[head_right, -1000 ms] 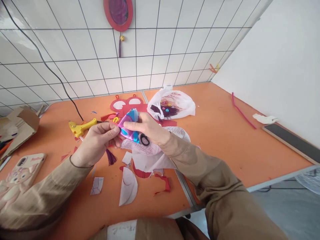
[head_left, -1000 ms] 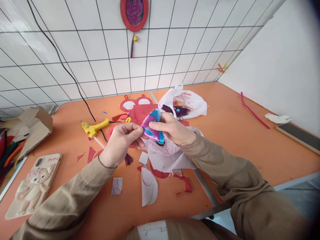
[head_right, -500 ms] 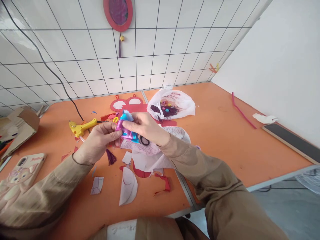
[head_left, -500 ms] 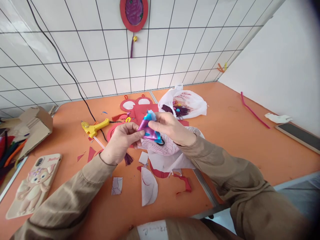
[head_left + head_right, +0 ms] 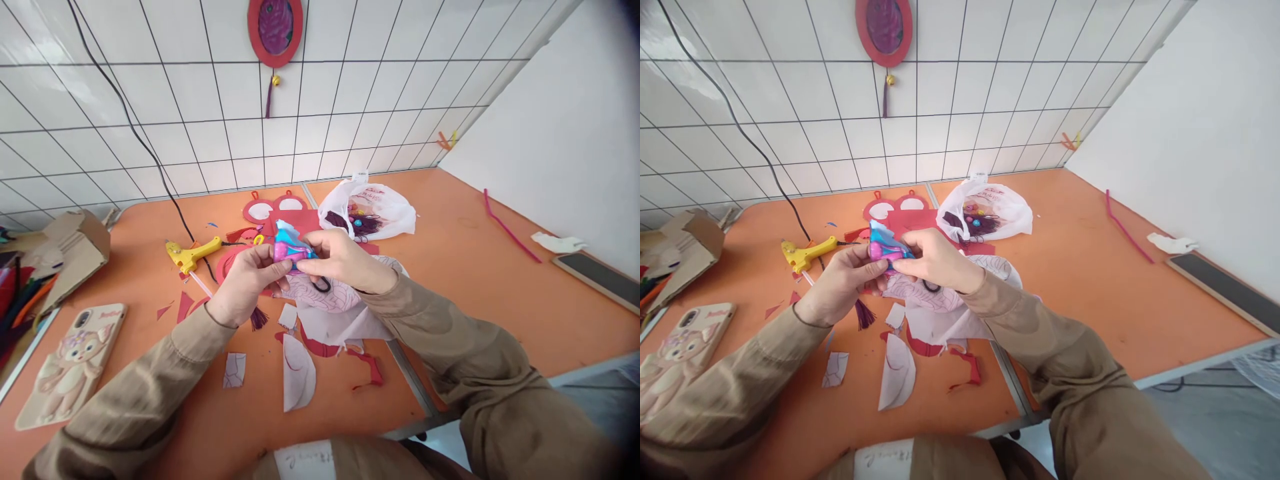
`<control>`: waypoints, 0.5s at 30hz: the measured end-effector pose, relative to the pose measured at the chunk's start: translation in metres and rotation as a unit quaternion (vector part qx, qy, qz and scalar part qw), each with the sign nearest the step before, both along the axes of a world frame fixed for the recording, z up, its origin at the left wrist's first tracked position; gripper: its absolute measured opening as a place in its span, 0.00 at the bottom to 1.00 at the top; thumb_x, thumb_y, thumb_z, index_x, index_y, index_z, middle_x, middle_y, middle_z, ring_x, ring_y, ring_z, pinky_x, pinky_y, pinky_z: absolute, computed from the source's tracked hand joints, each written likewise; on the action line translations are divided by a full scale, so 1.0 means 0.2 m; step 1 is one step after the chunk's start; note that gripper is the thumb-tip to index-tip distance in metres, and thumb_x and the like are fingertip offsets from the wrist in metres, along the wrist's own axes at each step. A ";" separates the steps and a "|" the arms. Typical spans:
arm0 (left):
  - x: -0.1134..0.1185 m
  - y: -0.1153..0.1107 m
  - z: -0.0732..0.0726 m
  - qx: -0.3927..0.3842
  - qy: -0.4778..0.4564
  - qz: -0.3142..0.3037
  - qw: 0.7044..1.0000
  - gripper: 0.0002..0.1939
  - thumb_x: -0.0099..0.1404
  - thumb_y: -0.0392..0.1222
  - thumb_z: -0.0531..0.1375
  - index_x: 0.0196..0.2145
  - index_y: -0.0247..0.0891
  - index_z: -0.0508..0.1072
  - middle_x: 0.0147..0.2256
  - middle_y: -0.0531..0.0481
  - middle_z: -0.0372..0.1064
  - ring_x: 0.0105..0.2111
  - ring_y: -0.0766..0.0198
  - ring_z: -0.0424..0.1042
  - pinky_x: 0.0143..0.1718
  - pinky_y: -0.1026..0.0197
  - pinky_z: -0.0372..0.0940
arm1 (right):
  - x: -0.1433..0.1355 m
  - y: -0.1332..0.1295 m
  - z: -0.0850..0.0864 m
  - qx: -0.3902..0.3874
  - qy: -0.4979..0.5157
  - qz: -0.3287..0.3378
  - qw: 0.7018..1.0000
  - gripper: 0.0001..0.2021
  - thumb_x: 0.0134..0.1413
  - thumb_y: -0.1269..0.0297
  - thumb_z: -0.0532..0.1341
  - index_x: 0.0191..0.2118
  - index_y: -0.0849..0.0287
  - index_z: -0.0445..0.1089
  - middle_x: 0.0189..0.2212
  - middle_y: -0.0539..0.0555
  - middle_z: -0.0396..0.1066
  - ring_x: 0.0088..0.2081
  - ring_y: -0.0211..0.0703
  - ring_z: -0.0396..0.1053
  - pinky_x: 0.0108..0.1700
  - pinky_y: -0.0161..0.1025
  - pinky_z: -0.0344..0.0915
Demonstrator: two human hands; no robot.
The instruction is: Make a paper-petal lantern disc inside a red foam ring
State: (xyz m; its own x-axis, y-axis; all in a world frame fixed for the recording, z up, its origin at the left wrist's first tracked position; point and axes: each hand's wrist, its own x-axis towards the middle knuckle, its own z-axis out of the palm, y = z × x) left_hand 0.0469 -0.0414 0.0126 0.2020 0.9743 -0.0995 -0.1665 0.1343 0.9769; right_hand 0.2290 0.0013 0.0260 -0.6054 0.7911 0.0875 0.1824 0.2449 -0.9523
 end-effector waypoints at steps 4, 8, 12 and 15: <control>0.00 0.00 0.00 0.010 -0.024 0.023 0.999 0.17 0.51 0.48 0.72 0.27 0.35 0.72 0.18 0.54 0.68 0.18 0.70 0.66 0.19 0.68 0.62 | 0.02 0.01 0.01 -0.010 0.024 -0.004 1.000 0.18 0.53 0.53 0.66 0.25 0.59 0.62 0.18 0.45 0.63 0.19 0.34 0.65 0.21 0.33 0.60; -0.01 0.01 -0.01 0.038 -0.064 0.042 0.996 0.16 0.50 0.48 0.73 0.28 0.37 0.72 0.18 0.55 0.68 0.17 0.70 0.65 0.18 0.68 0.60 | 0.04 0.03 0.01 -0.036 0.106 -0.015 0.994 0.26 0.57 0.38 0.58 0.26 0.60 0.67 0.19 0.49 0.66 0.21 0.37 0.67 0.25 0.35 0.64; -0.01 0.01 -0.02 0.066 -0.093 0.057 0.992 0.17 0.50 0.49 0.73 0.24 0.38 0.70 0.16 0.55 0.68 0.16 0.71 0.63 0.17 0.68 0.57 | 0.05 0.02 0.00 -0.052 0.139 0.014 0.989 0.31 0.57 0.32 0.52 0.29 0.60 0.69 0.22 0.52 0.69 0.23 0.39 0.69 0.26 0.37 0.64; -0.01 0.01 -0.04 0.072 -0.101 0.062 0.990 0.18 0.49 0.49 0.74 0.23 0.39 0.70 0.16 0.55 0.68 0.16 0.70 0.63 0.18 0.67 0.57 | 0.06 0.00 0.00 -0.033 0.143 0.036 0.989 0.33 0.56 0.30 0.50 0.30 0.60 0.69 0.24 0.52 0.69 0.24 0.39 0.69 0.28 0.37 0.64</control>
